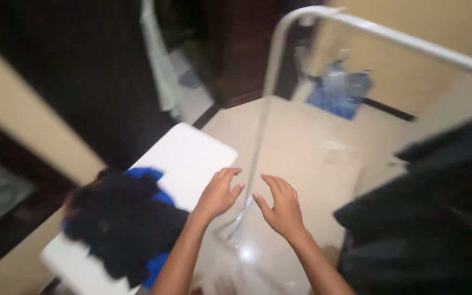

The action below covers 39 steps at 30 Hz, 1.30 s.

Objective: The person repeatedly picks up shirts from a white table, places each on a metal hanger, and hangs them on a white drying rack. The person handles several shirts in sequence, including black, blue, and olive green items, and adjusts them on the rack.

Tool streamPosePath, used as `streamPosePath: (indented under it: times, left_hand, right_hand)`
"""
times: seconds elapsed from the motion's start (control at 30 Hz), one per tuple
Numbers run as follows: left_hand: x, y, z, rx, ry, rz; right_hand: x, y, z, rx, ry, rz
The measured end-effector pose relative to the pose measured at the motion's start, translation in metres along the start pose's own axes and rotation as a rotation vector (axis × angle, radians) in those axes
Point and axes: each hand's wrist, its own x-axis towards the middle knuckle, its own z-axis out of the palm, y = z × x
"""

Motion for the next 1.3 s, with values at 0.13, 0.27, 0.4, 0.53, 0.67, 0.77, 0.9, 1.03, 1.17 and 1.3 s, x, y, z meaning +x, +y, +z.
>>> streamPosePath:
  times: [0.13, 0.27, 0.4, 0.53, 0.67, 0.77, 0.9, 1.03, 1.17, 1.3]
  left_hand:
    - [-0.050, -0.085, -0.043, 0.113, 0.046, -0.270]
    - [-0.107, -0.178, -0.066, 0.136, 0.123, -0.489]
    - [-0.151, -0.289, -0.082, 0.126, 0.158, -0.707]
    - [-0.184, -0.341, -0.099, 0.114, 0.203, -0.865]
    - [-0.189, -0.359, -0.126, 0.177, 0.375, -0.980]
    - [-0.195, -0.386, -0.112, 0.160, 0.391, -0.986]
    - [-0.191, -0.396, -0.088, -0.140, 0.693, -0.687]
    - [-0.183, -0.339, -0.091, -0.481, 0.622, -0.568]
    - [-0.178, -0.344, -0.100, -0.488, 0.444, -0.691]
    - [-0.169, -0.346, -0.135, -0.444, 0.463, -0.883]
  right_hand:
    - [0.027, -0.048, 0.077, 0.060, -0.191, -0.123]
    - [0.039, -0.097, 0.152, 0.198, -0.416, -0.332]
    - [0.048, -0.144, 0.214, 0.300, -0.933, -0.391]
    - [0.058, -0.176, 0.283, 0.202, -1.123, -0.421]
    - [0.082, -0.207, 0.357, 0.238, -1.106, -0.372]
    - [0.086, -0.203, 0.424, 0.273, -1.015, -0.249]
    - [0.096, -0.217, 0.464, 0.536, -1.015, 0.217]
    - [0.098, -0.224, 0.496, 1.060, -1.021, 0.681]
    - [0.113, -0.233, 0.488, 1.058, -0.903, 0.673]
    - [0.115, -0.260, 0.437, 1.157, -0.755, 0.717]
